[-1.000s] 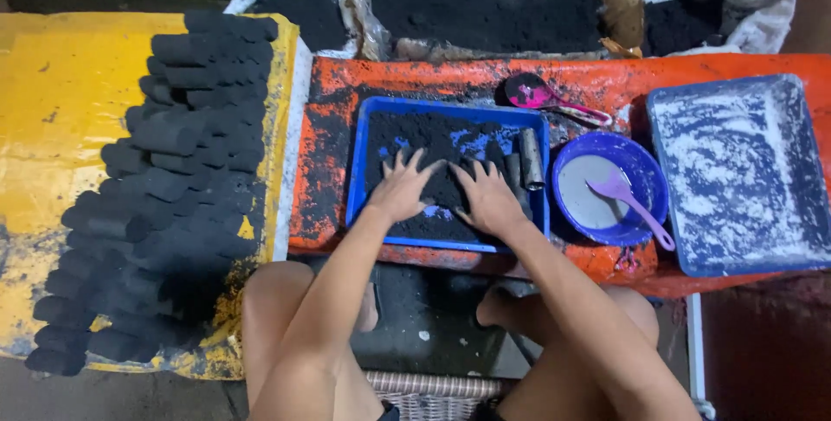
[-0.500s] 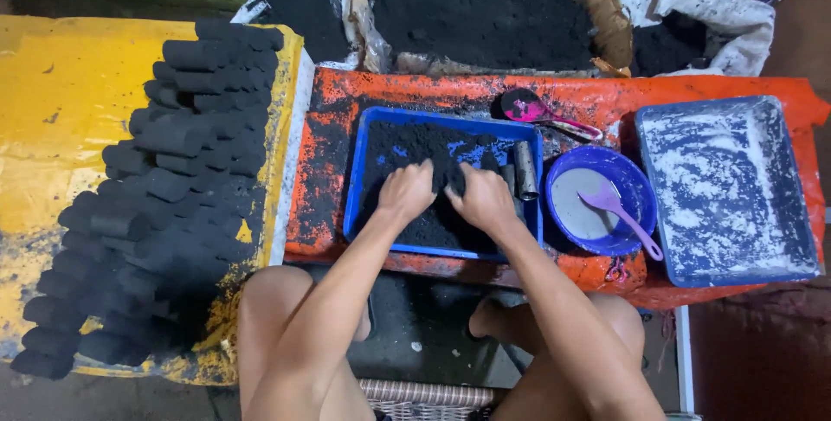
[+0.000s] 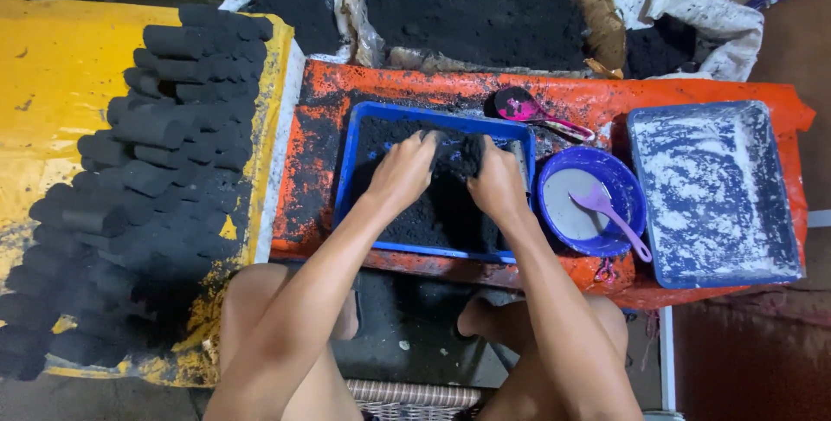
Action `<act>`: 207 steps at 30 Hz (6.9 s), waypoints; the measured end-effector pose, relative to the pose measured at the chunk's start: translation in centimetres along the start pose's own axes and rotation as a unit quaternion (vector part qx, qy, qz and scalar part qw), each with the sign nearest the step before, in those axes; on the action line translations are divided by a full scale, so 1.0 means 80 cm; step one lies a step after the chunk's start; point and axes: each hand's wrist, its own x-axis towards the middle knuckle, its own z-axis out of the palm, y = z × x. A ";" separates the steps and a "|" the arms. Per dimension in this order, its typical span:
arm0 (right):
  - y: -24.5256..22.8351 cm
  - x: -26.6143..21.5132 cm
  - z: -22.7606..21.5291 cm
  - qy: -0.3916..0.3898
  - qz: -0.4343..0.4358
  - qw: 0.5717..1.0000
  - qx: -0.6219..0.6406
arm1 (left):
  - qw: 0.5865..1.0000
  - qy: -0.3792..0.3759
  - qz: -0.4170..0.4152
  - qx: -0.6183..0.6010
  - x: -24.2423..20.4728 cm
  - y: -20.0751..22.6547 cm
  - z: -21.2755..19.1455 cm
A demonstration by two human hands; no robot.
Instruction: The person mixes a black granular material in a blue tray using both hands. They repeatedly scoop the material from a large sack into the tray and knead it to combine the contents.
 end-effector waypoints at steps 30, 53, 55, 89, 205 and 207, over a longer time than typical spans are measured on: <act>0.020 0.013 -0.022 0.010 -0.023 0.999 0.038 | 0.998 -0.059 -0.014 0.025 0.023 -0.018 -0.026; 0.041 0.020 -0.013 -0.021 -0.065 0.995 0.074 | 0.998 -0.036 0.010 0.043 0.023 -0.017 -0.038; 0.046 0.022 -0.010 -0.009 -0.066 0.996 0.057 | 0.998 -0.039 0.018 0.039 0.022 -0.012 -0.043; 0.019 0.023 0.004 0.031 -0.106 0.992 0.052 | 0.993 -0.104 0.006 -0.053 0.019 0.002 -0.067; 0.025 0.033 -0.034 -0.128 -0.061 0.981 0.131 | 0.984 -0.144 0.076 0.071 0.032 -0.015 -0.046; 0.015 0.031 -0.041 -0.099 -0.059 0.986 0.118 | 0.986 -0.133 0.076 0.066 0.032 -0.017 -0.043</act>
